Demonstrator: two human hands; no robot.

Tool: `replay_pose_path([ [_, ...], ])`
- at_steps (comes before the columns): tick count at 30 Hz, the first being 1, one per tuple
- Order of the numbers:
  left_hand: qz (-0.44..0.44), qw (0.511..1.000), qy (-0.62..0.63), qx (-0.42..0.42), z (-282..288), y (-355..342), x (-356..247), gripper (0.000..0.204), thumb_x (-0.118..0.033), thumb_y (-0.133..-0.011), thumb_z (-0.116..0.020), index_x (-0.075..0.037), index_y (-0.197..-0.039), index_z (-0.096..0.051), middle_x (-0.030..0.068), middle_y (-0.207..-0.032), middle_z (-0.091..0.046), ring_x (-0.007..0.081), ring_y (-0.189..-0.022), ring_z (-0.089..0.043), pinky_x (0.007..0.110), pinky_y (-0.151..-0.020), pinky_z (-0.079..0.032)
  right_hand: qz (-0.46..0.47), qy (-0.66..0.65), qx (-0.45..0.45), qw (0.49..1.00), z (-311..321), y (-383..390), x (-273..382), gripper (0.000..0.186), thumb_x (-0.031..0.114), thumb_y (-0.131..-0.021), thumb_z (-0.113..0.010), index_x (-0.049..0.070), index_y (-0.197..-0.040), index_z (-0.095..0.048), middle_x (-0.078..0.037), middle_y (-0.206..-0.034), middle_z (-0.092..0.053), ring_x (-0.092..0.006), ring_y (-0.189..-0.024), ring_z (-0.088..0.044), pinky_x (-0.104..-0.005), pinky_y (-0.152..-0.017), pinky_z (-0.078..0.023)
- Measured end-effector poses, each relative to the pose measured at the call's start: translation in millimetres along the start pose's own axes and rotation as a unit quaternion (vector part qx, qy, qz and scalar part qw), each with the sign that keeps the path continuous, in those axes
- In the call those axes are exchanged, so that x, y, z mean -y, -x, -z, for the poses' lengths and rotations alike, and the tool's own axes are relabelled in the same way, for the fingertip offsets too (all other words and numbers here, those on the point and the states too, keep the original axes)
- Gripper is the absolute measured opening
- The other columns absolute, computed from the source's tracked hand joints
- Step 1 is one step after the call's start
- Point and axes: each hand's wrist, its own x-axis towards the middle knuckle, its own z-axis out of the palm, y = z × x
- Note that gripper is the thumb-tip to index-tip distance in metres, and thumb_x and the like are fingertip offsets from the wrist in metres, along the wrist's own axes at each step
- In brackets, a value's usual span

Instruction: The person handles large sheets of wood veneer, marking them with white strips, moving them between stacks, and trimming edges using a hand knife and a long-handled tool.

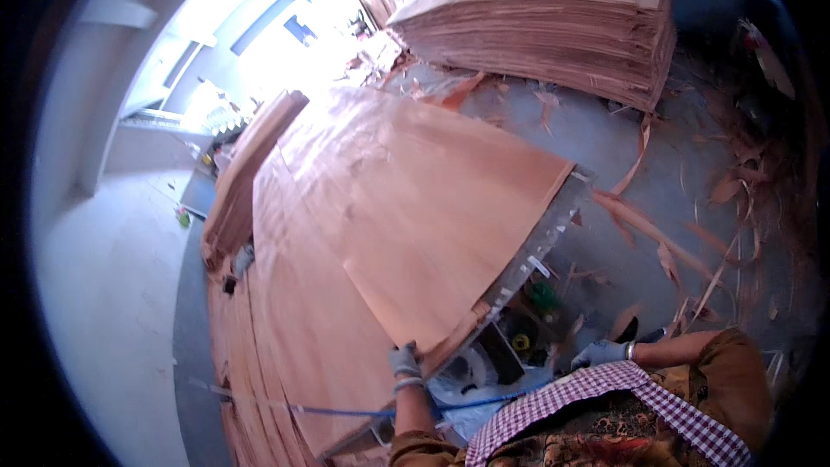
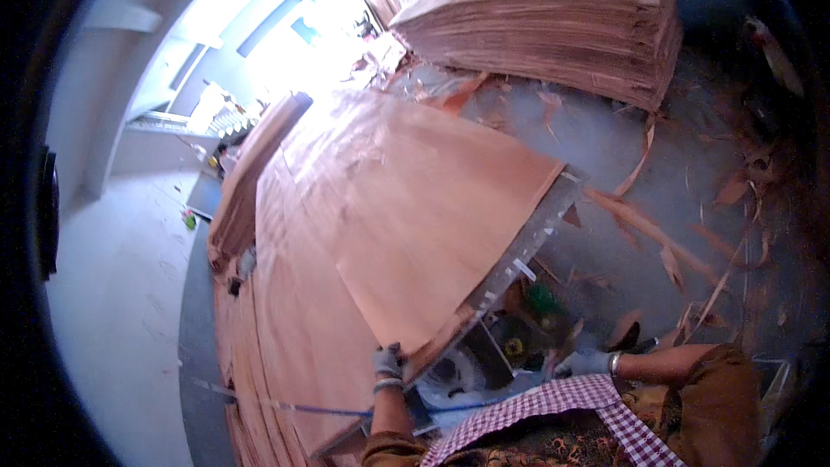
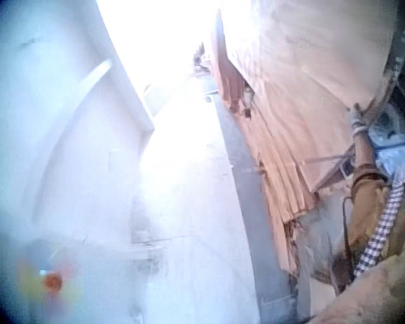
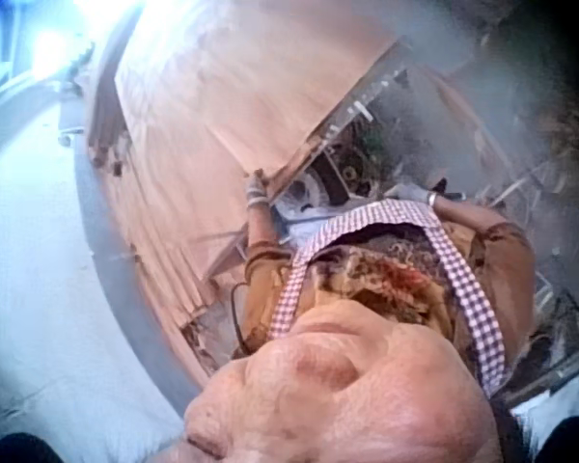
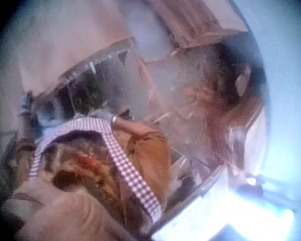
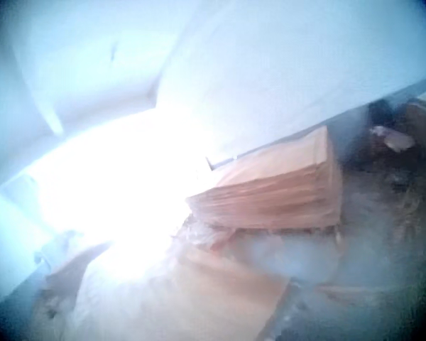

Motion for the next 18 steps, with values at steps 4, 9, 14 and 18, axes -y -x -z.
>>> replay_pose_path([
  [4,-0.069,0.993,0.033,0.091,-25,28,-67,0.021,-0.01,-0.079,-0.064,-0.003,-0.095,-0.053,0.0059,-0.071,-0.058,0.0172,-0.044,-0.055,0.027,-0.036,-0.042,0.031,-0.12,-0.037,0.992,5,10,-10,0.031,0.022,-0.085,-0.057,0.005,-0.111,-0.059,-0.008,-0.101,-0.065,-0.0168,-0.087,-0.06,-0.0316,-0.078,-0.046],
  [9,-0.162,0.976,0.056,0.134,-44,50,-175,0.015,-0.013,-0.08,-0.064,-0.006,-0.092,-0.057,0.0024,-0.073,-0.059,0.0142,-0.049,-0.057,0.023,-0.039,-0.041,0.031,-0.237,-0.128,0.962,40,28,7,0.031,0.015,-0.085,-0.06,0.002,-0.114,-0.058,-0.005,-0.099,-0.064,-0.0105,-0.085,-0.056,-0.0277,-0.077,-0.046],
  [14,-0.244,0.961,0.053,0.12,-24,75,-207,0.021,-0.014,-0.081,-0.063,-0.006,-0.1,-0.058,0.0035,-0.076,-0.06,0.0142,-0.053,-0.058,0.024,-0.043,-0.044,-0.059,-0.427,-0.176,0.885,99,51,22,0.046,0.023,-0.086,-0.06,0.008,-0.128,-0.048,0.002,-0.083,-0.058,-0.007,-0.066,-0.053,-0.0235,-0.055,-0.045],
  [18,-0.169,0.98,0.096,0.046,0,80,-150,0.016,-0.014,-0.081,-0.062,-0.003,-0.092,-0.057,0.004,-0.074,-0.059,0.0134,-0.049,-0.055,0.023,-0.042,-0.043,-0.106,-0.359,-0.225,0.9,147,70,11,0.052,0.034,-0.088,-0.059,0.01,-0.132,-0.044,0.001,-0.076,-0.058,-0.0076,-0.056,-0.053,-0.0207,-0.048,-0.04],
])
